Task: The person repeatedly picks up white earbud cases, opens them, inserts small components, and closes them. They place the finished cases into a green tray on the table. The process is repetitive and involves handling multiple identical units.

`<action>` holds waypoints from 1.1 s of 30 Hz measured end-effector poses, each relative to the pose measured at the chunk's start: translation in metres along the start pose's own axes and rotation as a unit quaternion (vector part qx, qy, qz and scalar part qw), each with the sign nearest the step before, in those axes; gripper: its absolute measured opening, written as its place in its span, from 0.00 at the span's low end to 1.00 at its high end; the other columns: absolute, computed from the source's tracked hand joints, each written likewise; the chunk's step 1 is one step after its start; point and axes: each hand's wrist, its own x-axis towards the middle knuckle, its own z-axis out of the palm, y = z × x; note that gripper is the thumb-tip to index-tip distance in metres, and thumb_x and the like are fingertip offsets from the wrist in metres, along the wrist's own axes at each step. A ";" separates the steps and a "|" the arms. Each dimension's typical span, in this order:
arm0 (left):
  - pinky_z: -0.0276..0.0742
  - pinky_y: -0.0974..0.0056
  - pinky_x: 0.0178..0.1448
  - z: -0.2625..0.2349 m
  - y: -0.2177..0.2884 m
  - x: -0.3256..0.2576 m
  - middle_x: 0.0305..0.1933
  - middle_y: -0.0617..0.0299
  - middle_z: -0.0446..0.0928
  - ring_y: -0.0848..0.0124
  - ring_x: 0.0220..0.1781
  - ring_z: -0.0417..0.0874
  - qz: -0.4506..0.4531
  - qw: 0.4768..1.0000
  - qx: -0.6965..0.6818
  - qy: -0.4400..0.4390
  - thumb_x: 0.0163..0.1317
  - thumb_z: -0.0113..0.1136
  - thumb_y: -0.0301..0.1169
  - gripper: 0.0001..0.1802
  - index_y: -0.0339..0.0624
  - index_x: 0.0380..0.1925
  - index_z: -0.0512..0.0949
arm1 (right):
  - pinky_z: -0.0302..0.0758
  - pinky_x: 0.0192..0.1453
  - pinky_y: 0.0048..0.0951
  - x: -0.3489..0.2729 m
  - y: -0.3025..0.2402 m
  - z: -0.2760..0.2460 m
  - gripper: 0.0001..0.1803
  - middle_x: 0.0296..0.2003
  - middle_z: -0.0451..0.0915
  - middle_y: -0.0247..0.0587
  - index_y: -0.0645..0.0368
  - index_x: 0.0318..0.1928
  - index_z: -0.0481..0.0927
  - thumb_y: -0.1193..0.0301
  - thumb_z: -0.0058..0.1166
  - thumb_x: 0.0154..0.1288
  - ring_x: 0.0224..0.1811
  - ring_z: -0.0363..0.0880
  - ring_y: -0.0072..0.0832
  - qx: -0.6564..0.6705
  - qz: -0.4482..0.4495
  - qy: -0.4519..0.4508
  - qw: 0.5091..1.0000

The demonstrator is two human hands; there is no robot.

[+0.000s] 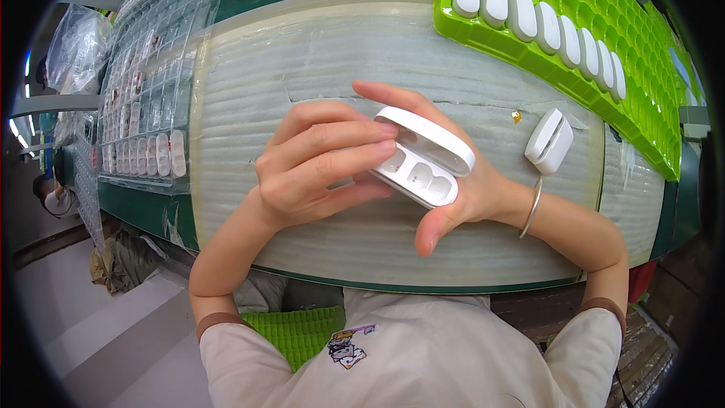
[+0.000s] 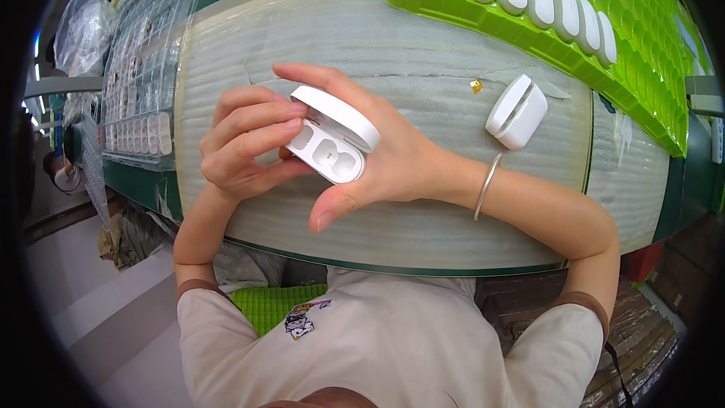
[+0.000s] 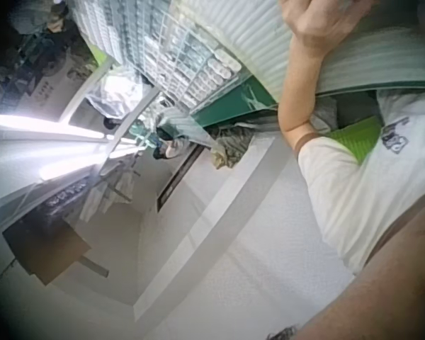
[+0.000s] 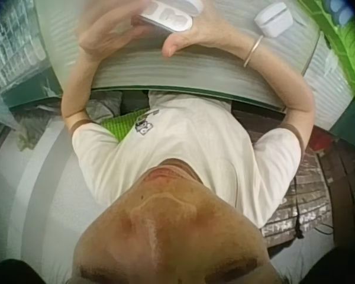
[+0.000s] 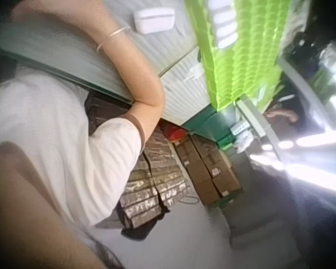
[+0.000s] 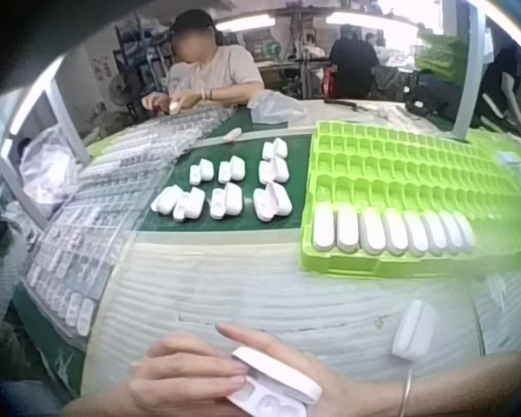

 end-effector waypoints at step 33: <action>0.67 0.63 0.28 0.016 0.036 0.013 0.19 0.62 0.69 0.65 0.24 0.73 -0.144 0.978 0.124 0.082 0.31 0.74 0.36 0.20 0.42 0.23 0.75 | 0.60 0.28 0.32 0.025 -0.024 0.002 0.19 0.14 0.68 0.38 0.58 0.15 0.73 0.65 0.49 0.62 0.21 0.61 0.34 -0.471 -0.195 0.192 0.838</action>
